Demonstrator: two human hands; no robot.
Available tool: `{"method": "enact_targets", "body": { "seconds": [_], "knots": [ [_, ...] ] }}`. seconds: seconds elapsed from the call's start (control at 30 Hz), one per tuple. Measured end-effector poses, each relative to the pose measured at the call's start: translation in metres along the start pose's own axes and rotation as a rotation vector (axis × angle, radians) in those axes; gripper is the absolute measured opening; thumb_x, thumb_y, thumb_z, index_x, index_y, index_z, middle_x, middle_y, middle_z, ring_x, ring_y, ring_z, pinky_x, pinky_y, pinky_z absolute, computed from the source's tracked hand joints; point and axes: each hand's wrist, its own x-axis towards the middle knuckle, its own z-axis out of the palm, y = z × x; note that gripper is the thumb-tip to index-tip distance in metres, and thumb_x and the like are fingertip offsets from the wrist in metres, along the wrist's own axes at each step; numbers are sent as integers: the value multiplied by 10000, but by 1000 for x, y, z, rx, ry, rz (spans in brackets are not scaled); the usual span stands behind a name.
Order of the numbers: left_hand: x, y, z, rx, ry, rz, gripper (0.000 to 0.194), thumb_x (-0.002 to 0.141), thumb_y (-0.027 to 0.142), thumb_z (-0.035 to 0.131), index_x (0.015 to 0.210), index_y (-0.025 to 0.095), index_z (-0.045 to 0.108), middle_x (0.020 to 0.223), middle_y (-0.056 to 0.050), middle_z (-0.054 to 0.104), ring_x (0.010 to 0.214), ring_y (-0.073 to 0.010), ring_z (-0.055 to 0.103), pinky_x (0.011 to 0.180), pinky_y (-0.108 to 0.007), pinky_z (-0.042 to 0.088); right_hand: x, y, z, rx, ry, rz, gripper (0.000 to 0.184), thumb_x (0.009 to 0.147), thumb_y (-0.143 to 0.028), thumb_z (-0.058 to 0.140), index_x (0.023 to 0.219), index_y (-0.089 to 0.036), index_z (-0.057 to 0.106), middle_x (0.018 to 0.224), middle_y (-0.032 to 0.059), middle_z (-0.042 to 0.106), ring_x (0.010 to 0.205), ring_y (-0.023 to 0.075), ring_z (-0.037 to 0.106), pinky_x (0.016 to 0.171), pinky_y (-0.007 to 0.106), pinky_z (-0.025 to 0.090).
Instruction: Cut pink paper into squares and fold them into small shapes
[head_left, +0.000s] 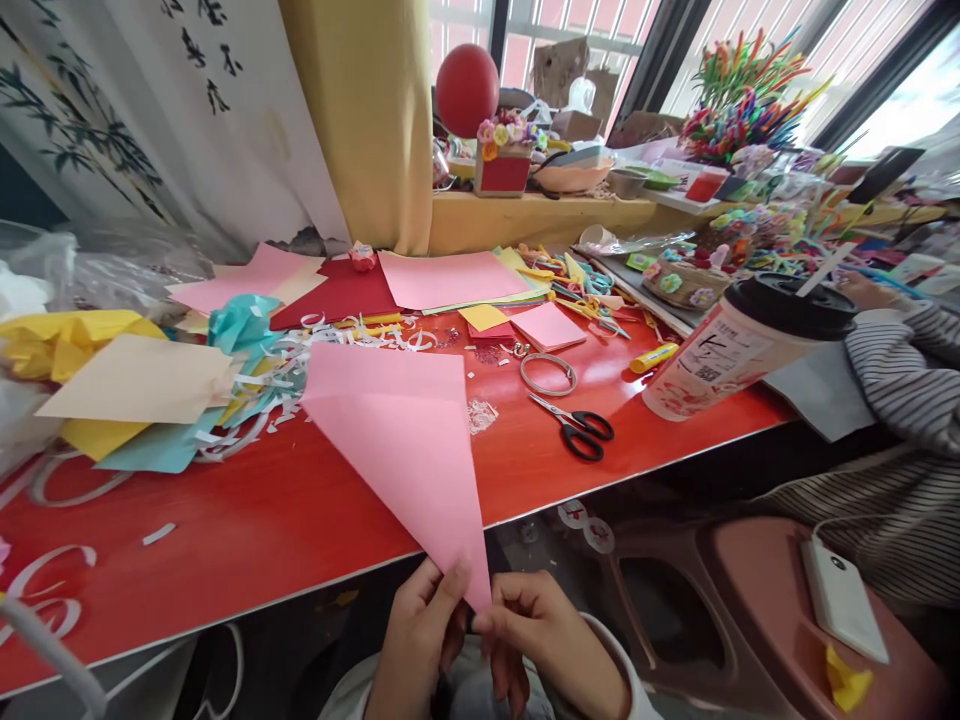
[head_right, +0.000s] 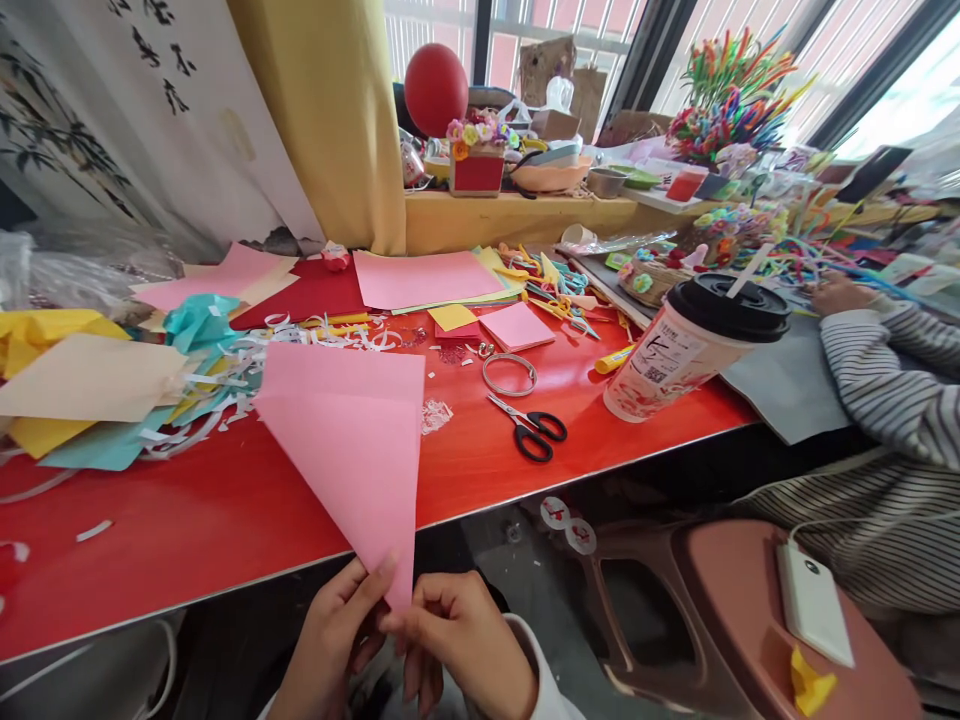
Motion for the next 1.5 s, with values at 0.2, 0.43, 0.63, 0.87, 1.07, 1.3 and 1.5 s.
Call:
{"method": "enact_targets", "body": {
  "seconds": [0.2,0.43,0.63,0.87,1.07,1.3,1.5],
  "knots": [
    [-12,1,-9,-1,-101,30,357,698,465,553,620,119,516,438,33,424,344,-17,277,335,-161,147,9,-6,-4,-27,0,-173,468,729,-579,446,765,-115,490,429,-2,550,281,67,467,279,139,333],
    [-15,-1,-11,72,-83,-14,385,674,492,566,665,107,554,449,12,494,301,-39,375,326,-157,242,28,-18,18,24,147,-209,343,739,-462,534,697,-123,499,382,-49,480,242,22,339,244,125,208],
    [-18,5,-19,38,-5,-4,332,670,445,597,633,118,546,436,30,487,318,-46,408,342,-155,290,37,-22,26,-26,184,-224,337,738,-461,535,691,-128,516,369,-58,467,240,21,332,242,123,193],
    [-13,1,-34,40,66,-7,288,654,380,632,577,132,509,403,52,478,290,-35,394,325,-146,270,43,-24,27,-45,259,-235,365,750,-456,519,582,-134,484,367,-39,499,237,33,384,248,122,244],
    [-8,0,-35,22,114,45,273,695,381,597,602,142,502,408,63,478,293,-40,408,329,-151,293,46,-22,28,-55,279,-238,369,742,-453,533,561,-135,489,349,-37,494,231,38,385,250,126,249],
    [-13,-1,-36,21,96,76,278,753,373,535,606,143,481,443,33,541,320,-69,471,356,-173,338,44,-21,27,-164,343,-265,402,742,-465,529,512,-143,462,298,-55,426,221,18,292,264,151,160],
    [-13,2,-35,9,75,85,245,768,360,512,666,137,514,480,19,571,366,-89,511,403,-194,399,42,-22,27,-225,362,-281,423,751,-478,510,491,-151,441,292,-53,403,229,20,271,281,176,149]
  ]
}}
